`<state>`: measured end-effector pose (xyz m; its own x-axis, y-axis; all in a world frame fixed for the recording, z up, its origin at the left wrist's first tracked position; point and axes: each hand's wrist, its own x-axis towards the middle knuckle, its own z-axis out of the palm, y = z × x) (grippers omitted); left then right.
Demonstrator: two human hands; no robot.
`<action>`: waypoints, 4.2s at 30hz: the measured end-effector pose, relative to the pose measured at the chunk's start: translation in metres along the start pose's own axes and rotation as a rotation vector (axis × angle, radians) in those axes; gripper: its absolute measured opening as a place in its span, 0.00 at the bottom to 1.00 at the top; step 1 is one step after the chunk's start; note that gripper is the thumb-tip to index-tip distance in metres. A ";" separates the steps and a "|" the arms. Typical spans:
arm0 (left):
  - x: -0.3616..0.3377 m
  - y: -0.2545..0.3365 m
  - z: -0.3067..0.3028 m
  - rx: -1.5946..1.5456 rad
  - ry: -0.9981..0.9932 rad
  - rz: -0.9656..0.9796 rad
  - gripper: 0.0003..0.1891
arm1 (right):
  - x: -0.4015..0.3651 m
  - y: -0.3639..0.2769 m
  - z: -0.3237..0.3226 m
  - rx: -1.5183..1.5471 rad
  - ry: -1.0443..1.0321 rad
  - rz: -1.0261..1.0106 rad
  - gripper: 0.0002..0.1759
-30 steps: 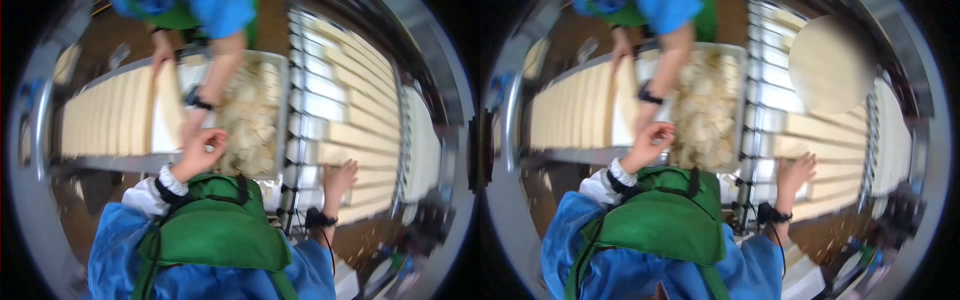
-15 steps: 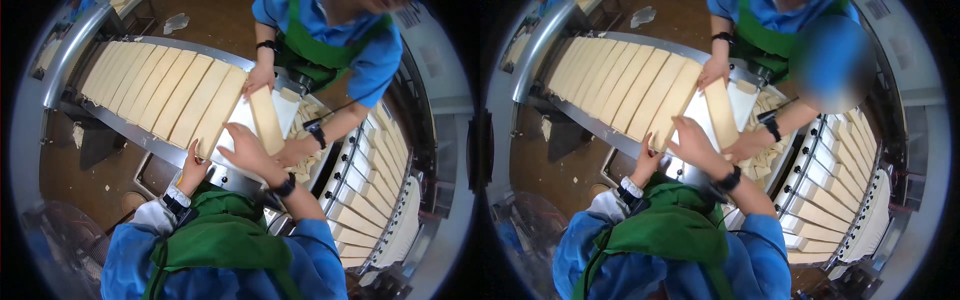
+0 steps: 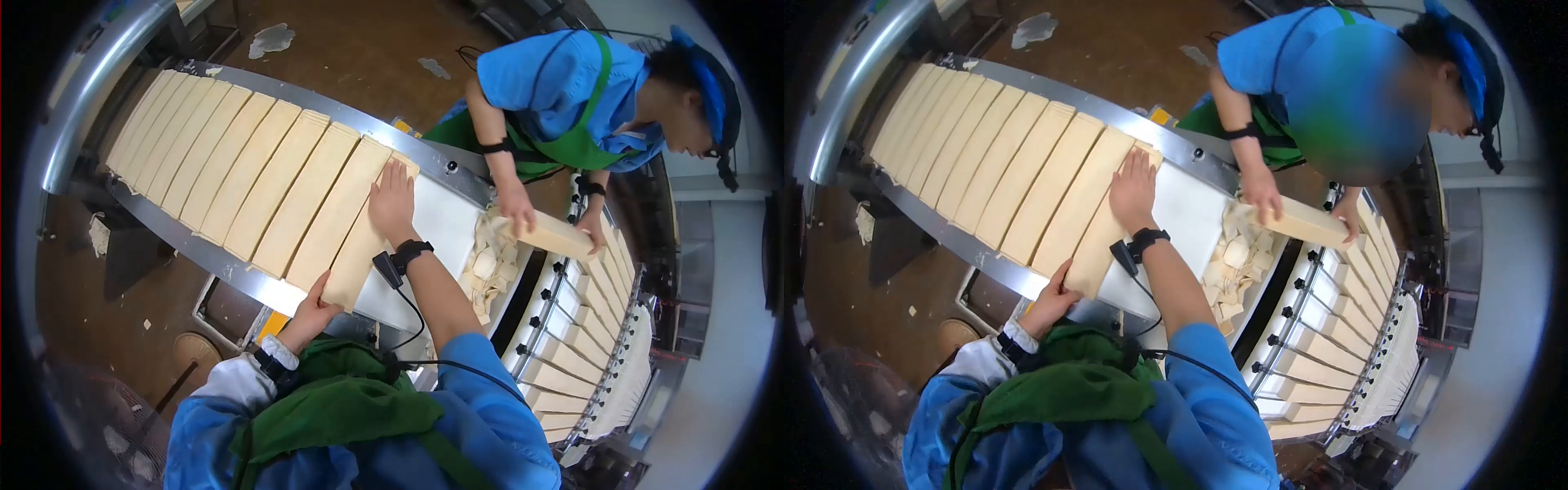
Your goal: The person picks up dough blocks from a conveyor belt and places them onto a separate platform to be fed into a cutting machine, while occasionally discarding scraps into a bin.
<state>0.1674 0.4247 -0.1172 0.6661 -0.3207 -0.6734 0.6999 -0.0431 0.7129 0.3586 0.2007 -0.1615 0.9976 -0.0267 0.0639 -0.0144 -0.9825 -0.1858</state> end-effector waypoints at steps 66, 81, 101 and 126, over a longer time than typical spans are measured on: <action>-0.169 -0.136 0.521 0.796 -0.978 -0.058 0.39 | -0.716 0.262 -0.277 0.052 0.462 1.070 0.19; -0.145 -0.156 0.495 0.604 -0.878 -0.044 0.28 | -0.682 0.185 -0.238 0.303 0.644 1.165 0.14; -0.029 -0.028 0.397 0.833 -0.473 0.301 0.29 | -0.669 0.213 -0.217 0.282 0.576 1.104 0.22; -0.022 -0.016 0.253 0.624 -0.237 0.320 0.20 | -0.586 0.203 -0.253 -0.063 -0.020 0.650 0.44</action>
<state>0.0761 0.1934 -0.0639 0.6898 -0.6007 -0.4041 0.1576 -0.4202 0.8937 -0.2463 -0.0295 0.0112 0.7850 -0.6165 -0.0608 -0.6188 -0.7759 -0.1225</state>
